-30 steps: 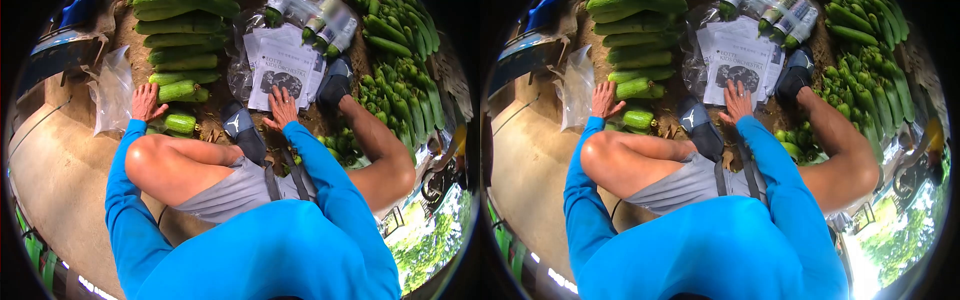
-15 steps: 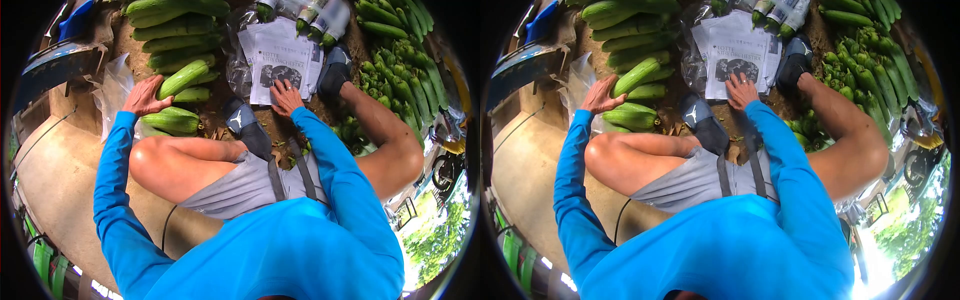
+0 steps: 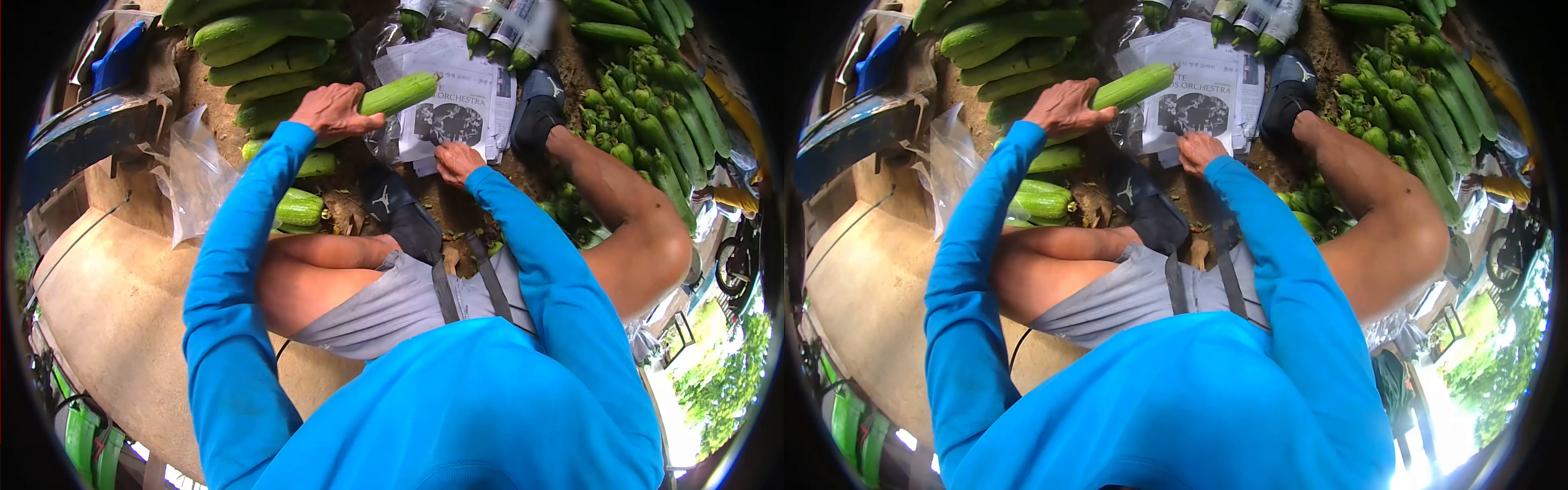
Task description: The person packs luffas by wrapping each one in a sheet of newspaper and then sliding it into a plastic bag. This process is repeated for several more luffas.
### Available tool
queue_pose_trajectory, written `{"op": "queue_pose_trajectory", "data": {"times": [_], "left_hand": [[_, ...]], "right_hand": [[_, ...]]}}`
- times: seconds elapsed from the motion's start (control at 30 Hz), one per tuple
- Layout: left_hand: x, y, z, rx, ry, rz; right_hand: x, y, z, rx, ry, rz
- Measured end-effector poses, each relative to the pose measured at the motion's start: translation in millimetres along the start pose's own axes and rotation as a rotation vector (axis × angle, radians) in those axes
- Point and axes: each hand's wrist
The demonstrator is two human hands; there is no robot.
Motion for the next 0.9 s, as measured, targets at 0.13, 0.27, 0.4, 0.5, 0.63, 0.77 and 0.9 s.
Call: {"op": "queue_pose_trajectory", "data": {"times": [0.13, 0.27, 0.4, 0.5, 0.63, 0.77, 0.9], "left_hand": [[31.6, -0.2, -26.5, -0.123, 0.02, 0.225], [61.8, 5.1, -44.3, -0.172, 0.142, 0.357], [73.7, -2.5, -52.3, -0.173, 0.067, 0.238], [84.8, 2.3, -47.7, -0.024, 0.425, -0.212], [89.3, 50.4, -40.0, 0.41, 0.25, -0.326], [130.8, 59.6, -59.1, 0.334, 0.115, -0.294], [147.1, 49.6, -74.3, 0.329, -0.001, -0.182]], "right_hand": [[9.5, 9.9, -9.8, -0.016, 0.066, 0.023], [4.9, 10.2, -9.9, 0.01, 0.156, 0.076], [-0.3, 3.8, -4.0, 0.04, 0.159, 0.063], [-6.0, 6.0, -3.1, -0.027, 0.08, 0.095], [-16.2, 6.4, -5.0, -0.063, 0.006, 0.091], [-25.1, 7.3, -5.5, -0.068, 0.008, 0.122], [-25.3, 6.7, -0.6, -0.05, 0.029, 0.104]]}}
Point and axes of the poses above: each hand's wrist, its own z-axis away from the middle knuckle, its own x-axis out of the palm, y = z × x, and after that the axes turned 14 degrees about -y, right-handed
